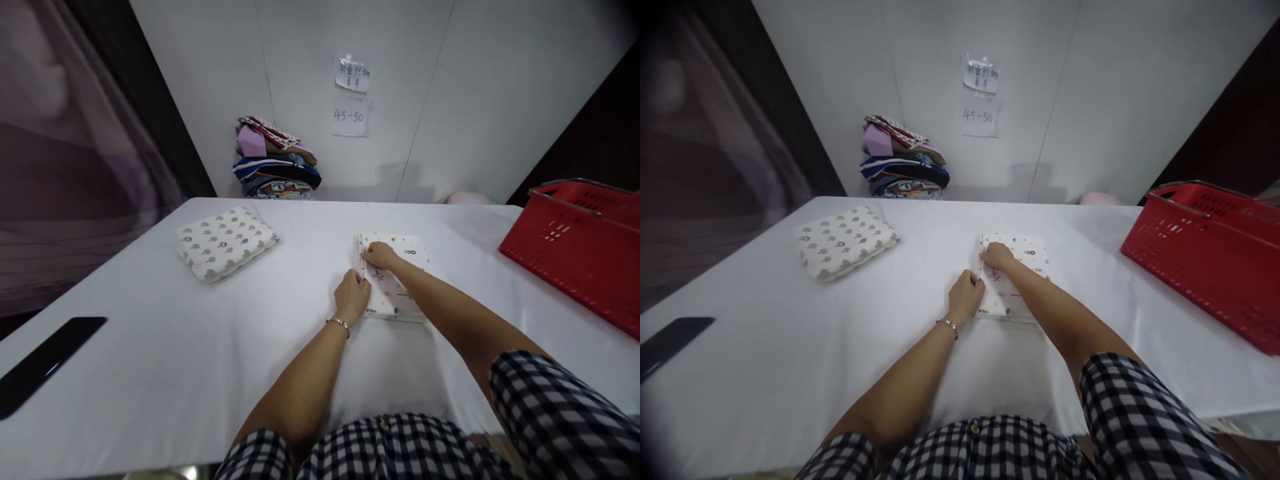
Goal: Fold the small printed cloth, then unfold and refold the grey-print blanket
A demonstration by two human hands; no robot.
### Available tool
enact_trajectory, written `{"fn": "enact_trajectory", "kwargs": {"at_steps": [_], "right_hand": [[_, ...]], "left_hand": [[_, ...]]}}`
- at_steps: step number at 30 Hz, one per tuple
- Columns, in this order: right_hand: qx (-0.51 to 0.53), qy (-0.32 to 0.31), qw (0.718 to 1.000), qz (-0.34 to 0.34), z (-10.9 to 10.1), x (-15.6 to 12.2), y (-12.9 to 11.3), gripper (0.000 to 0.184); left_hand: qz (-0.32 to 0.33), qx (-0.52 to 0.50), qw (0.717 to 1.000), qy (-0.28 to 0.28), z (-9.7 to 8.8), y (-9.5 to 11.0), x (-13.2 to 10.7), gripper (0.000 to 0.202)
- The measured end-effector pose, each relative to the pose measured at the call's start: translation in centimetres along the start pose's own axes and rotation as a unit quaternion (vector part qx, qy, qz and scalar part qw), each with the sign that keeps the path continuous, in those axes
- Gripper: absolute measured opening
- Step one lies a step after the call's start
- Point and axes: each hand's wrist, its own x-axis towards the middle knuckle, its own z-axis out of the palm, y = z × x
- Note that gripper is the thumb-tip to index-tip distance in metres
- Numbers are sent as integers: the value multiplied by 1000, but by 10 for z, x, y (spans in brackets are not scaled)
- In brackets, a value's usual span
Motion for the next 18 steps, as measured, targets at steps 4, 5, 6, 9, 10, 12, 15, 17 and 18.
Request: {"fn": "enact_trajectory", "kwargs": {"at_steps": [4, 5, 6, 9, 10, 12, 15, 17, 18], "right_hand": [[-9, -47, 999, 20, -3, 1, -3, 24], [-6, -57, 998, 26, -4, 0, -4, 24], [-2, -65, 997, 30, -5, -1, -4, 24], [-2, -76, 996, 38, -5, -1, -4, 25], [-8, -78, 996, 39, -4, 0, -5, 25], [-24, -79, 996, 42, -2, 5, -5, 24], [-43, -85, 994, 47, 1, 12, -6, 21], [-49, -90, 993, 51, 2, 16, -7, 20], [-51, -91, 993, 53, 2, 17, -8, 20]], "left_hand": [[9, -9, 1000, 1, -1, 0, 0, 7], [10, -9, 1000, 1, -1, 1, -1, 7], [10, -10, 1000, 2, -1, 1, -1, 6], [13, -13, 1000, 0, -1, 1, -1, 6], [14, -14, 1000, -1, -1, 0, -1, 7], [17, -14, 1000, -4, -1, 0, -1, 7], [18, -9, 1000, -6, -2, 1, -1, 9], [17, -4, 1000, -9, -2, 1, -2, 11], [16, -2, 1000, -10, -3, 2, -2, 13]]}}
